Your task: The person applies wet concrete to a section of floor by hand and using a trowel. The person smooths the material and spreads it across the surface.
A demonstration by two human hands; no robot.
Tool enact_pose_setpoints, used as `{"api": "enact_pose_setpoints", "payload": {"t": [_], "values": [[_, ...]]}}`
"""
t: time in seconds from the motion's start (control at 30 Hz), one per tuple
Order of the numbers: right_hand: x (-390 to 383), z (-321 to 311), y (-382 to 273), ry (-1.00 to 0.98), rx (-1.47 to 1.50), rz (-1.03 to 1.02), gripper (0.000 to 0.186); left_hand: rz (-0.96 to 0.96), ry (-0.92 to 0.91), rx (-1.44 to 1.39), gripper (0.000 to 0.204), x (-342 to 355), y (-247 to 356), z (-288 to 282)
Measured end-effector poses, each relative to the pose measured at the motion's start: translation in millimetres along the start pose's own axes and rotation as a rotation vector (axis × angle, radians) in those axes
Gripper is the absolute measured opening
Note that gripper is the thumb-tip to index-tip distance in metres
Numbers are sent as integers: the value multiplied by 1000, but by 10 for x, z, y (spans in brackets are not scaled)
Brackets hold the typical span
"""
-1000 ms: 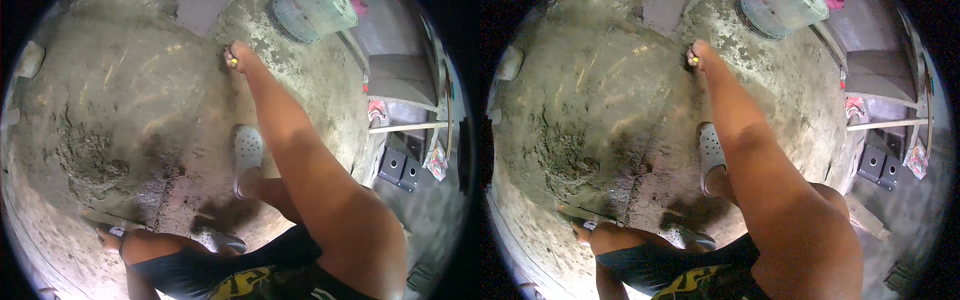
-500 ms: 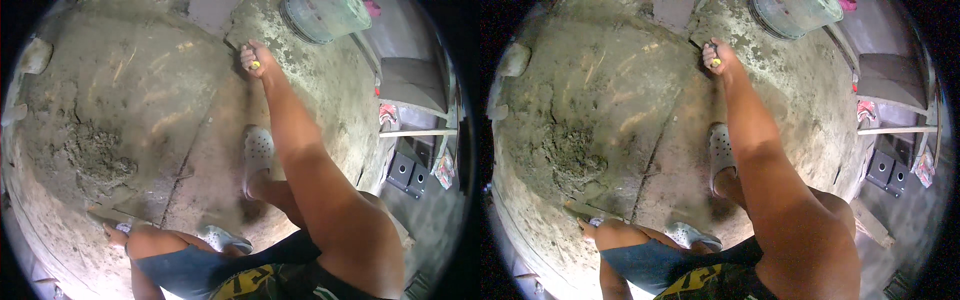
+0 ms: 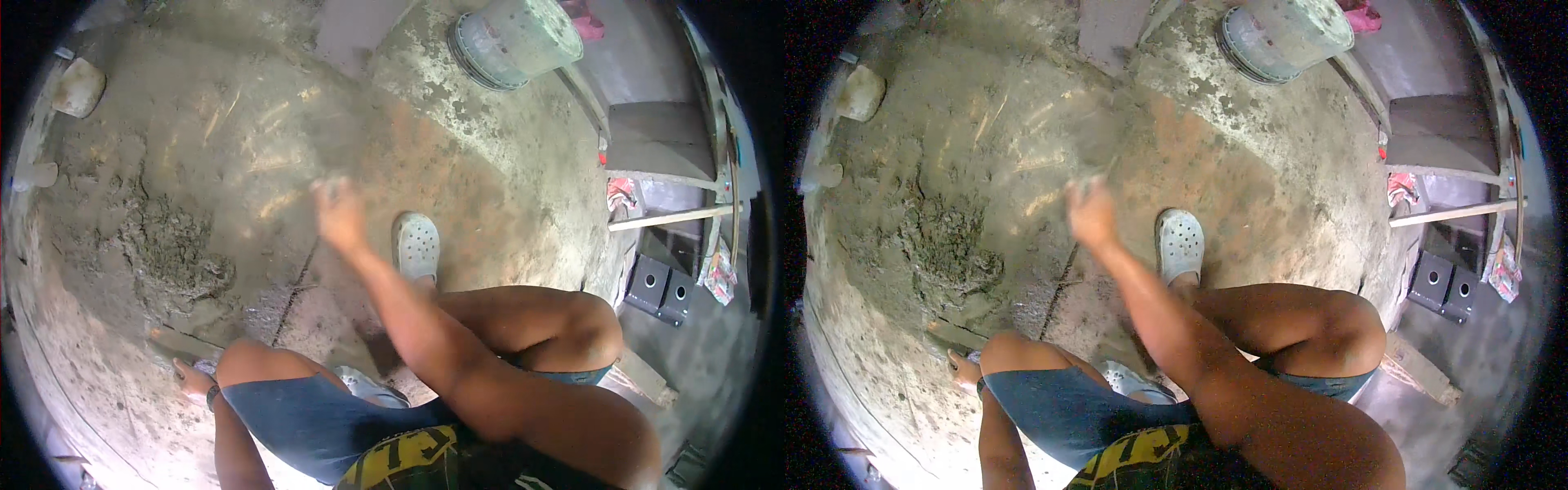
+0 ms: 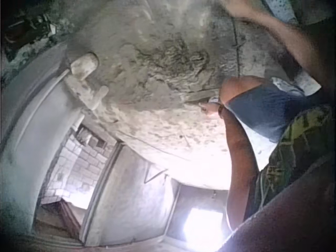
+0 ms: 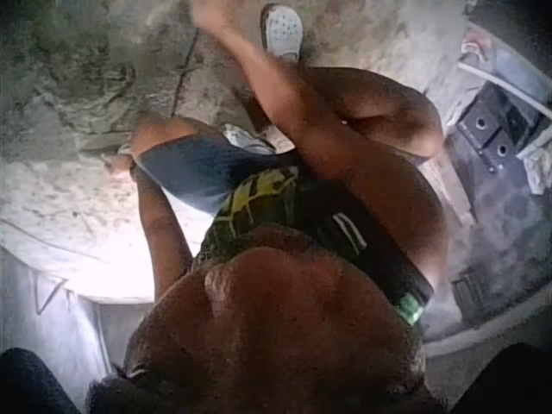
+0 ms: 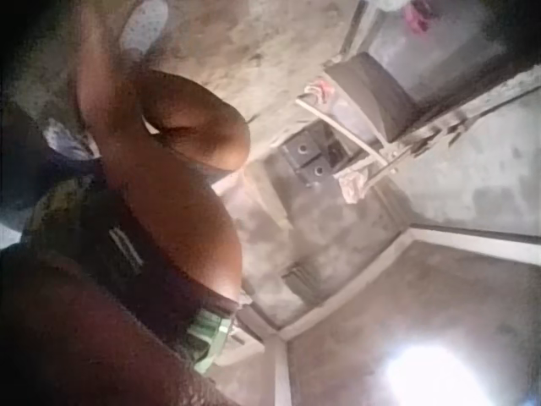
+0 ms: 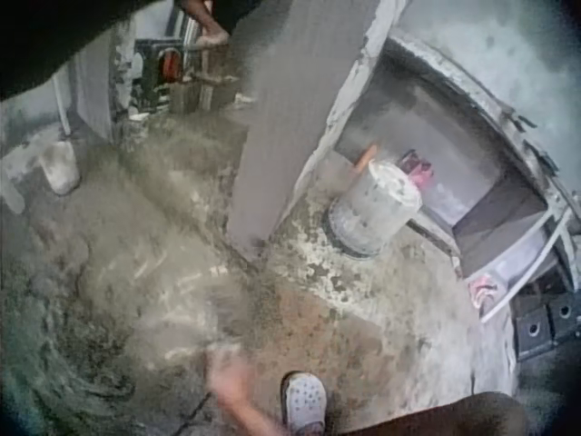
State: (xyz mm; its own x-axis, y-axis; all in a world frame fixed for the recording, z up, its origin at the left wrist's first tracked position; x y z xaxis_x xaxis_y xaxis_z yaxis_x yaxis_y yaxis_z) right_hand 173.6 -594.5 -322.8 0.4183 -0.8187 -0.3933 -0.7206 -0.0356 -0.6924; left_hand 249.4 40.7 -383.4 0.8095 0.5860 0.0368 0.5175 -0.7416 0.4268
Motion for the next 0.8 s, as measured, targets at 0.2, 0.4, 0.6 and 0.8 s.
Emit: {"api": "enact_pose_setpoints", "payload": {"t": [0.2, 0.4, 0.6, 0.8], "values": [[202, -335, -74, 2, -144, 16, 65, 9, -46, 27, 76, -153, -65, 179], [1449, -1315, -101, 232, -714, -289, 48, -14, -3, 46, 84, -106, -62, 84], [1898, -1165, 16, 101, -1032, -256, 53, -117, -78, 148, 88, -286, 304, -136], [2233, -935, 109, 59, -1080, -297, 54, -82, -110, 196, 83, -189, 158, -67]]}}
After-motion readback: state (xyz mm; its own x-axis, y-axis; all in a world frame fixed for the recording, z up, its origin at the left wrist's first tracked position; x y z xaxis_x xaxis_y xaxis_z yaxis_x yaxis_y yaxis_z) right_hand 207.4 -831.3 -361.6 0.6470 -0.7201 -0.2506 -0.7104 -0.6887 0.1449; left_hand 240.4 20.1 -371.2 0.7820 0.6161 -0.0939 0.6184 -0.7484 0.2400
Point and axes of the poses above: each hand's wrist, its own x-axis towards the middle knuckle, its own z-axis out of the palm, y = z × x, the point moved 9 cm from there along x, towards the middle knuckle, and after that the axes turned 7 degrees about z, right-handed, at the moved point
